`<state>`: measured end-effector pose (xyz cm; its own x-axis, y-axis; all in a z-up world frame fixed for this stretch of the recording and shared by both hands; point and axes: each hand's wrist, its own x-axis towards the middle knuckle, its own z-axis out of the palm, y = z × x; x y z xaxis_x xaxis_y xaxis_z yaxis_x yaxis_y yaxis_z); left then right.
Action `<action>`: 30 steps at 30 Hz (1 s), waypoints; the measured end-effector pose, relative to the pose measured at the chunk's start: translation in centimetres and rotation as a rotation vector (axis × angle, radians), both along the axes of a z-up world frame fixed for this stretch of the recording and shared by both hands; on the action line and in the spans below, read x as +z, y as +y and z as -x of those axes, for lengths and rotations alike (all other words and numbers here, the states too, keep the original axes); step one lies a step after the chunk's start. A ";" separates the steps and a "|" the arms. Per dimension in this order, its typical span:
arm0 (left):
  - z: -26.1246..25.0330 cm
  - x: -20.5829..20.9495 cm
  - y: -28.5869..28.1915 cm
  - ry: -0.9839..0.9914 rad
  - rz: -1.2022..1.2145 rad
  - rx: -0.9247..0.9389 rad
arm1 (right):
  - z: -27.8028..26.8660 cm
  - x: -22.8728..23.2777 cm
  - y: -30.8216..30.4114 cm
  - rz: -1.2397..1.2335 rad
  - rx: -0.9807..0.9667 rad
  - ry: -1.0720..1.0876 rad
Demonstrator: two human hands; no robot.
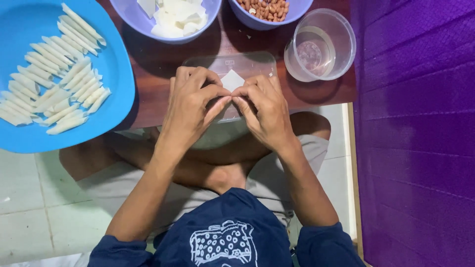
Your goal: The person is manually assembling peanut rolls by placing peanuts on a small wrapper and rolling it up.
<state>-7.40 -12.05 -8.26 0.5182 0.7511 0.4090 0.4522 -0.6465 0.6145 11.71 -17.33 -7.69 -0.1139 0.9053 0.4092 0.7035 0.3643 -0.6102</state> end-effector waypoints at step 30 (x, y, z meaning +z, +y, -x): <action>-0.2 0.1 1.1 0.067 0.034 -0.034 | -1.0 -2.3 0.6 -0.298 0.043 -0.073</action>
<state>-7.22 -10.94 -8.18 0.5688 0.7456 0.3470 0.4709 -0.6412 0.6058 12.71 -16.77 -9.96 -0.1886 0.7403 0.6452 0.7219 0.5500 -0.4200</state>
